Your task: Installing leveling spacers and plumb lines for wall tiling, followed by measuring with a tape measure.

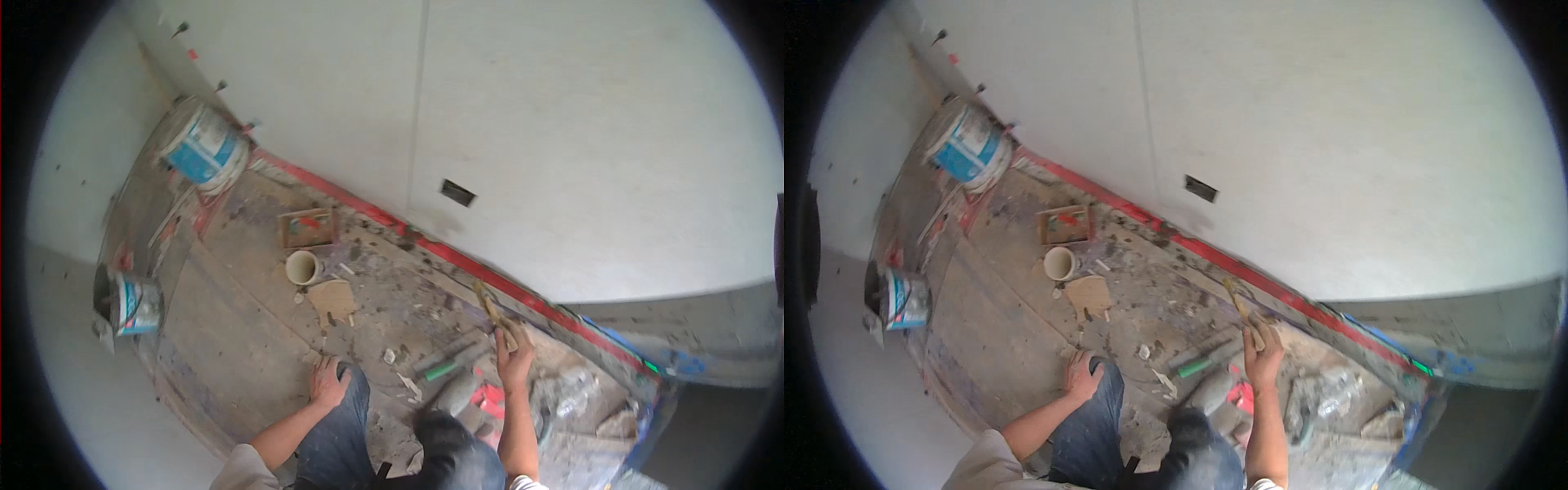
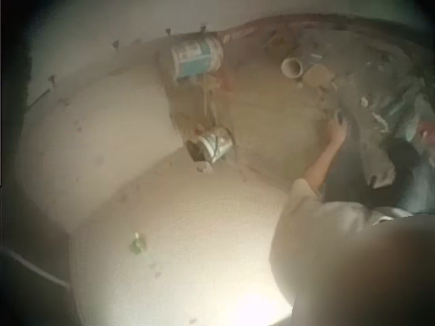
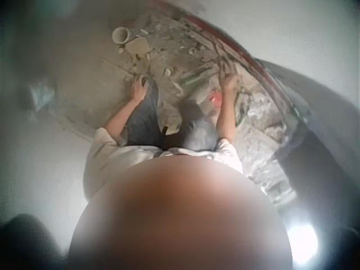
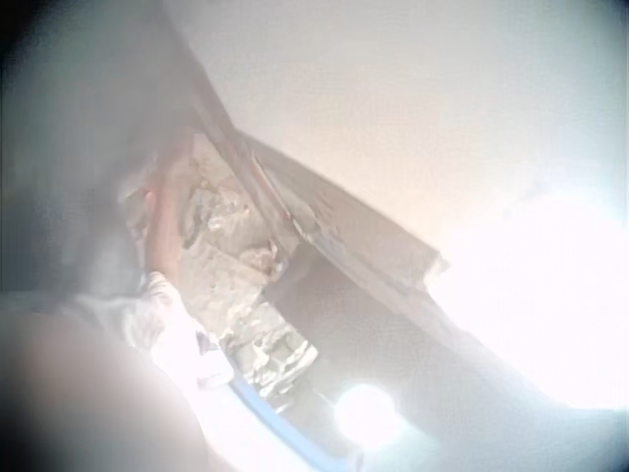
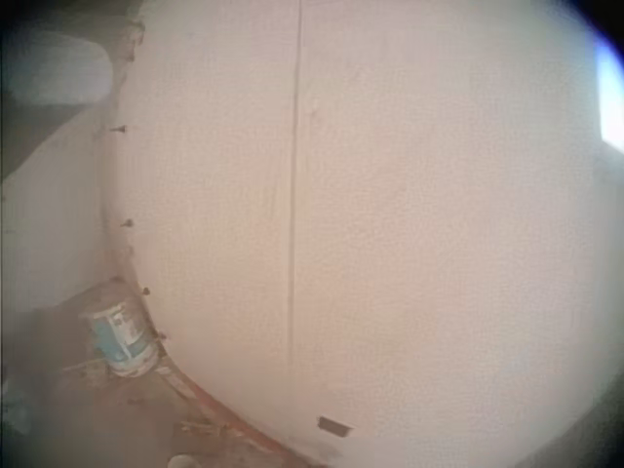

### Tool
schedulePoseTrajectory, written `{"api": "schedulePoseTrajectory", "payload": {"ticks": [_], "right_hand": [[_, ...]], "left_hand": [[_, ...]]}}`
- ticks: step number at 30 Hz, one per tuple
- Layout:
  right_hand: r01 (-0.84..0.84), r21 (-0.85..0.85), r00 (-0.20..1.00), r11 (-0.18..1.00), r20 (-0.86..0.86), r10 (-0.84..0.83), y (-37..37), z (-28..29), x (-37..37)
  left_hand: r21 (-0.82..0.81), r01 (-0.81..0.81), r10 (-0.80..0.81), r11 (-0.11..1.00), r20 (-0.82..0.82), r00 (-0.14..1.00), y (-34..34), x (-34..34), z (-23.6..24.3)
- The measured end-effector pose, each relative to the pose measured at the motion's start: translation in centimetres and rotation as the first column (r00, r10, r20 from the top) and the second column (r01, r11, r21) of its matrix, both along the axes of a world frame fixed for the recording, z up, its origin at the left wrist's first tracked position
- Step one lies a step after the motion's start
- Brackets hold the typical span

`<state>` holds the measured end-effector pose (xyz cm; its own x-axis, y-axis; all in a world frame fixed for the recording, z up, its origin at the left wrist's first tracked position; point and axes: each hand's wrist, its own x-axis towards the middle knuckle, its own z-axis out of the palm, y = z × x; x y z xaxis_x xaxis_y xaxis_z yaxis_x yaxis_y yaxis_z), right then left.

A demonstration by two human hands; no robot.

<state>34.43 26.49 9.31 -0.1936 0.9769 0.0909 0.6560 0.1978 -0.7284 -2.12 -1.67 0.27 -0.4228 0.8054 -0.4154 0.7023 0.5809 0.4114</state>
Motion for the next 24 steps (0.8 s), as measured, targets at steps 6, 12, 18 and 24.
{"api": "schedulePoseTrajectory", "payload": {"ticks": [6, 12, 18, 24], "right_hand": [[0.181, 0.095, 0.96, 0.979, 0.198, -0.197, -14.3, 13.9, 12.8], [0.924, 0.275, 0.294, 0.264, -0.074, -0.953, -40.4, 33.1, 29.9], [0.921, 0.387, -0.067, 0.045, 0.271, -0.96, -64.7, 19.7, 40.7], [0.755, -0.022, 0.272, 0.656, 0.92, -0.282, -73.9, 4.1, 46.3]], "left_hand": [[-0.123, 0.093, -0.108, 0.988, -0.116, 0.987, 0.0, -0.2, -1.6], [0.07, 0.31, -0.306, 0.948, -0.068, 0.95, 1.0, 1.4, -4.8], [0.09, 0.361, -0.354, 0.928, -0.083, 0.932, 0.9, -1.6, -5.3], [-0.025, 0.064, -0.063, 0.998, 0.028, 0.998, -3.3, -4.1, 1.1]]}}
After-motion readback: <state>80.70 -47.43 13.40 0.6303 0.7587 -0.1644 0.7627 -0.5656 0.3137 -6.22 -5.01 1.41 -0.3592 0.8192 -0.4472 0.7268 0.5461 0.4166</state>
